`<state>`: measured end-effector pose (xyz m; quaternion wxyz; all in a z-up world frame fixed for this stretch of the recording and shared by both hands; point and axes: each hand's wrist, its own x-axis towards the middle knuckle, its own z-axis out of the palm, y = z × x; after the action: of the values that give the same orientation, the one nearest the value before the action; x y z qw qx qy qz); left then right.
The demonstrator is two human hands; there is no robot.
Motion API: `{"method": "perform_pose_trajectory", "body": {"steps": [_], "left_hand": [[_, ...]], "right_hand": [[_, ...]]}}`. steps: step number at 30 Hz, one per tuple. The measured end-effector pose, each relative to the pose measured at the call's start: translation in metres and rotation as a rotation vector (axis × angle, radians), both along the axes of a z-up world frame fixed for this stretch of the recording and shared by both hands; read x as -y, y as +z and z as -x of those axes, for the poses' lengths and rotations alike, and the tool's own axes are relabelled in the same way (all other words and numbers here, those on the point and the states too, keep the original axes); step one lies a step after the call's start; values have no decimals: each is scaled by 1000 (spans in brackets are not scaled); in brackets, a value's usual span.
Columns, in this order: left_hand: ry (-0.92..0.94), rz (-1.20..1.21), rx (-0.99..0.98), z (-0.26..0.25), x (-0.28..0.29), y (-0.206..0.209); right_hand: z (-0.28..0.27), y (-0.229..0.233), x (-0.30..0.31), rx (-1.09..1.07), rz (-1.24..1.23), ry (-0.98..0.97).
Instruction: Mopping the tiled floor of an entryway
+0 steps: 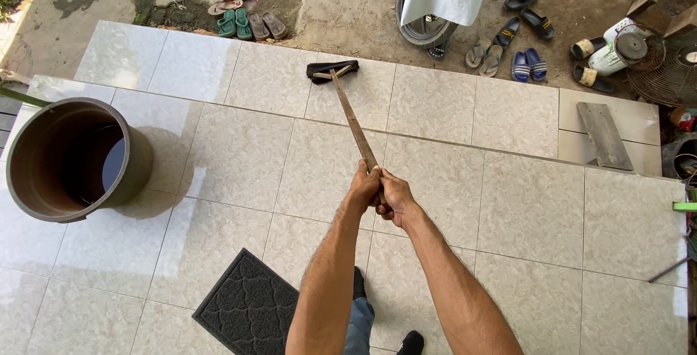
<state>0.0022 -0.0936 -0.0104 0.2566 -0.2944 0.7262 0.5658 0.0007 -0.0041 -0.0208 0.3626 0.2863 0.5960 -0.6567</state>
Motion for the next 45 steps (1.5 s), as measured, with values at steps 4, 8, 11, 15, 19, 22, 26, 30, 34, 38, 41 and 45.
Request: {"method": "perform_pose_trajectory", "body": {"steps": [4, 8, 11, 15, 19, 22, 26, 30, 34, 38, 41, 45], "left_hand": [[-10, 15, -12, 0, 6, -18], [-4, 10, -10, -24, 2, -19], [-10, 20, -15, -48, -5, -61], [31, 2, -46, -83, -28, -69], [35, 0, -7, -133, -67, 3], [75, -20, -13, -162, -91, 22], [73, -15, -13, -190, -110, 30], [87, -32, -1, -197, -109, 26], [92, -33, -7, -187, -92, 32], [84, -40, -1, -153, -70, 30], [81, -36, 0, -121, -46, 17], [68, -34, -6, -78, -9, -9]], "right_hand": [[-3, -13, 2, -3, -1, -16], [-27, -22, -1, -7, 0, -25], [-56, -16, -8, 7, 3, -42], [-89, 1, -33, 16, 6, 15], [-126, 7, -70, 12, 5, 61], [-152, 8, -97, -2, 0, 90], [-175, 11, -117, -12, -11, 131], [-185, 20, -115, 8, -14, 132], [-174, 22, -98, 10, -14, 129], [-140, 22, -77, 16, -11, 140], [-110, 20, -54, 13, -23, 140], [-73, 14, -17, 22, -11, 119]]}}
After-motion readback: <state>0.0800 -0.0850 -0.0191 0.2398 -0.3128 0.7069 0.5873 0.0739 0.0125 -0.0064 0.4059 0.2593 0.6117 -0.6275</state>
